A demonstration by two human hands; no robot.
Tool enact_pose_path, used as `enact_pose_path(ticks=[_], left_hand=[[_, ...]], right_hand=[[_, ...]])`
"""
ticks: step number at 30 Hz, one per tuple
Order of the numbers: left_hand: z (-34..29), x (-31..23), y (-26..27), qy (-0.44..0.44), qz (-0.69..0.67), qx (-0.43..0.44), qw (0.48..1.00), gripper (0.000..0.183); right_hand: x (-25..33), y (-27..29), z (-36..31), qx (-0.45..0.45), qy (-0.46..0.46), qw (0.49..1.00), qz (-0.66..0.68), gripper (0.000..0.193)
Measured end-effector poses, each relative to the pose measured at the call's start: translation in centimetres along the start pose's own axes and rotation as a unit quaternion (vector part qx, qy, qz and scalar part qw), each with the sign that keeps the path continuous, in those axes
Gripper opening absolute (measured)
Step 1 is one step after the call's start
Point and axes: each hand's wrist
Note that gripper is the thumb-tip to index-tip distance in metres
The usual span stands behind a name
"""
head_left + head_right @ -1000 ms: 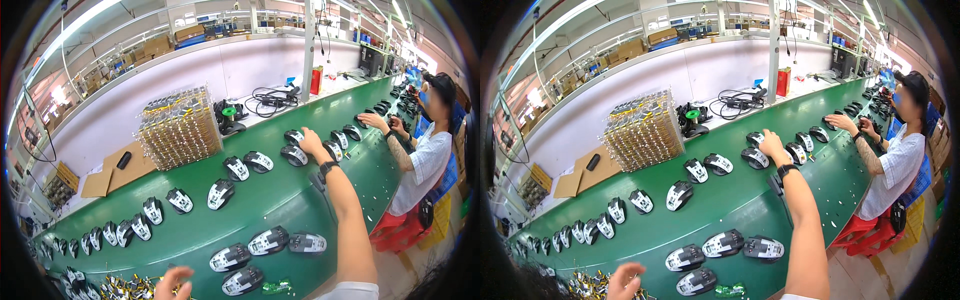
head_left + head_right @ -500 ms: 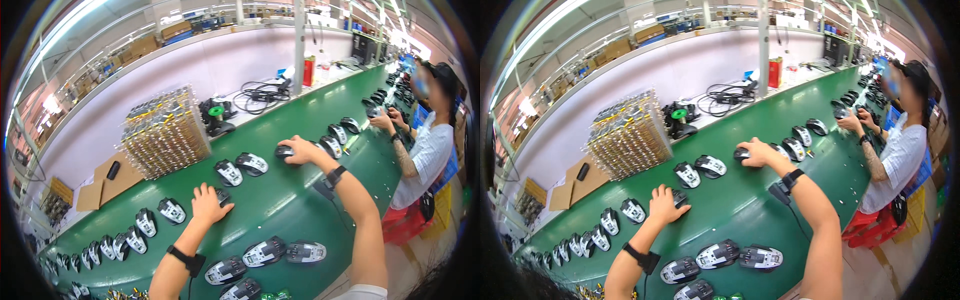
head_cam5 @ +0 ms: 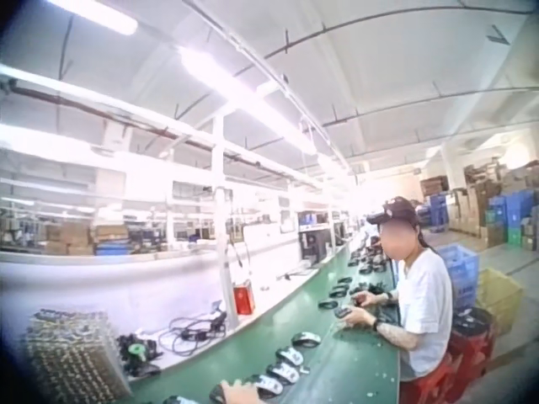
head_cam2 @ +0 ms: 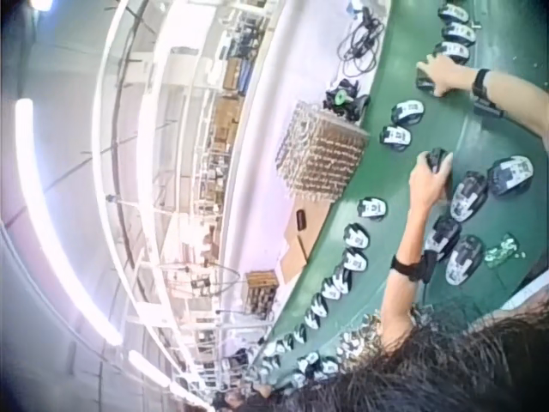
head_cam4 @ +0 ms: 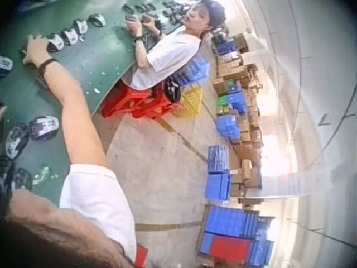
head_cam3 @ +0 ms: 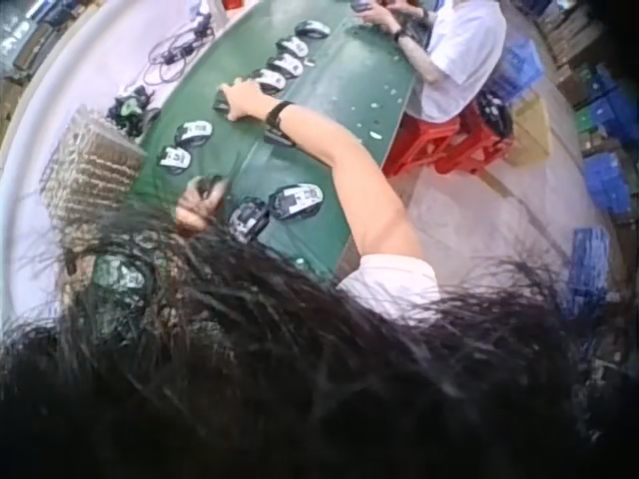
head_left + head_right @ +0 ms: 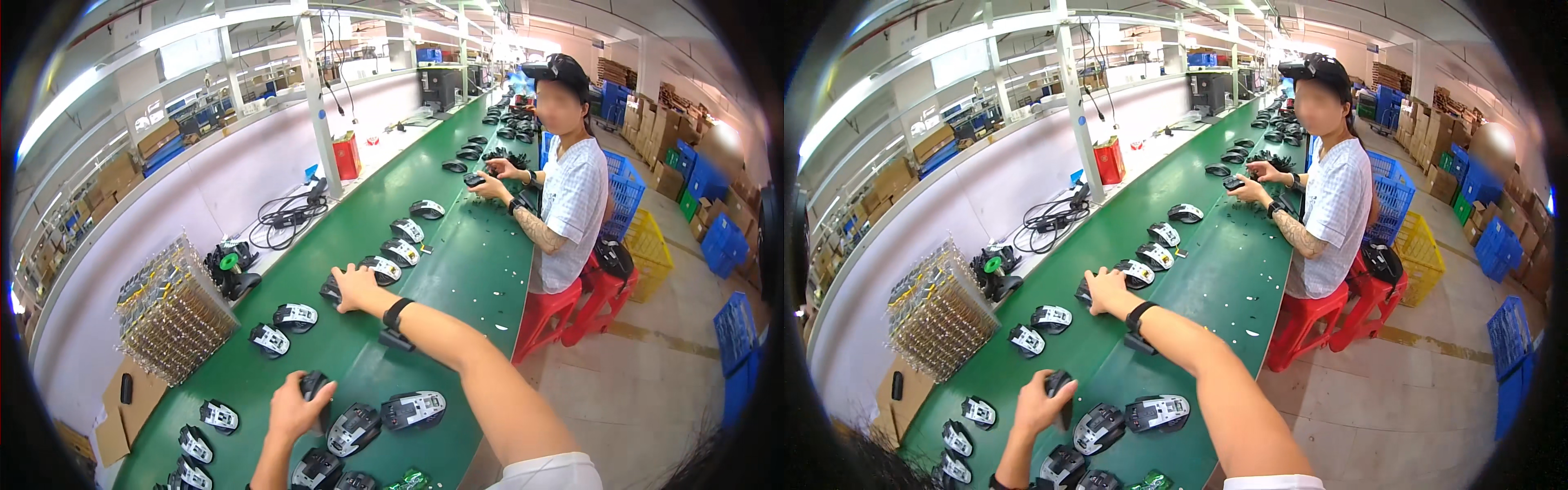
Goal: The person assembles electronic devices on a green workbench by inserting small yellow-wired components into the open casings. They handle the devices one at a time, connecting the internal parts and placing the finished units in a row on the table.
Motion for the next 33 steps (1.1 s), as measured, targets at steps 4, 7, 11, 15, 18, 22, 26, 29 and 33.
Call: enact_pose_path(ticks=[4, 7, 11, 15, 18, 22, 26, 29, 33], left_hand=[[0.7, -4.3, -3.0, 0.02, -0.011, 0.054, 0.998, 0.084], [1.6, -5.9, -5.6, -0.015, 0.06, 0.074, 0.995, 0.086], [2.5, -5.6, -8.7, -0.034, 0.107, 0.062, 0.992, 0.089], [1.7, -5.6, -10.2, -0.065, 0.119, 0.049, 0.99, 0.091], [0.9, -4.8, -9.1, -0.114, 0.077, 0.074, 0.988, 0.089], [2.6, -2.0, -5.6, -0.1, 0.079, 0.059, 0.99, 0.068], [7.3, 2.9, -2.4, -0.077, 0.178, -0.061, 0.979, 0.084], [10.2, 5.0, -2.8, -0.042, 0.253, -0.002, 0.967, 0.103], [13.4, 7.5, -3.7, -0.026, 0.262, 0.055, 0.963, 0.104]], right_hand=[[2.4, -0.3, 0.9, 0.008, -0.085, 0.995, -0.044, 0.082], [1.8, 1.7, 3.5, 0.109, -0.142, 0.984, -0.006, 0.052], [3.0, 2.6, 4.7, 0.155, -0.099, 0.978, -0.094, 0.052], [2.4, 0.7, 4.2, 0.094, -0.042, 0.993, -0.06, 0.053], [0.5, 2.4, 3.2, 0.098, 0.098, 0.99, 0.019, 0.056], [-4.1, 7.8, -1.5, 0.155, 0.17, 0.972, 0.046, 0.067], [-8.2, 10.6, -10.7, 0.18, 0.095, 0.979, -0.032, 0.065], [-7.9, 9.0, -16.2, 0.165, 0.045, 0.985, -0.033, 0.072], [-5.7, 11.1, -18.3, 0.182, 0.091, 0.979, 0.008, 0.084]])
Point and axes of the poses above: each hand's wrist, its own z-axis towards the middle knuckle, its own y-axis out of the back of the hand, x = y × z, and after that the axes turned 14 degrees about -x, right-handed
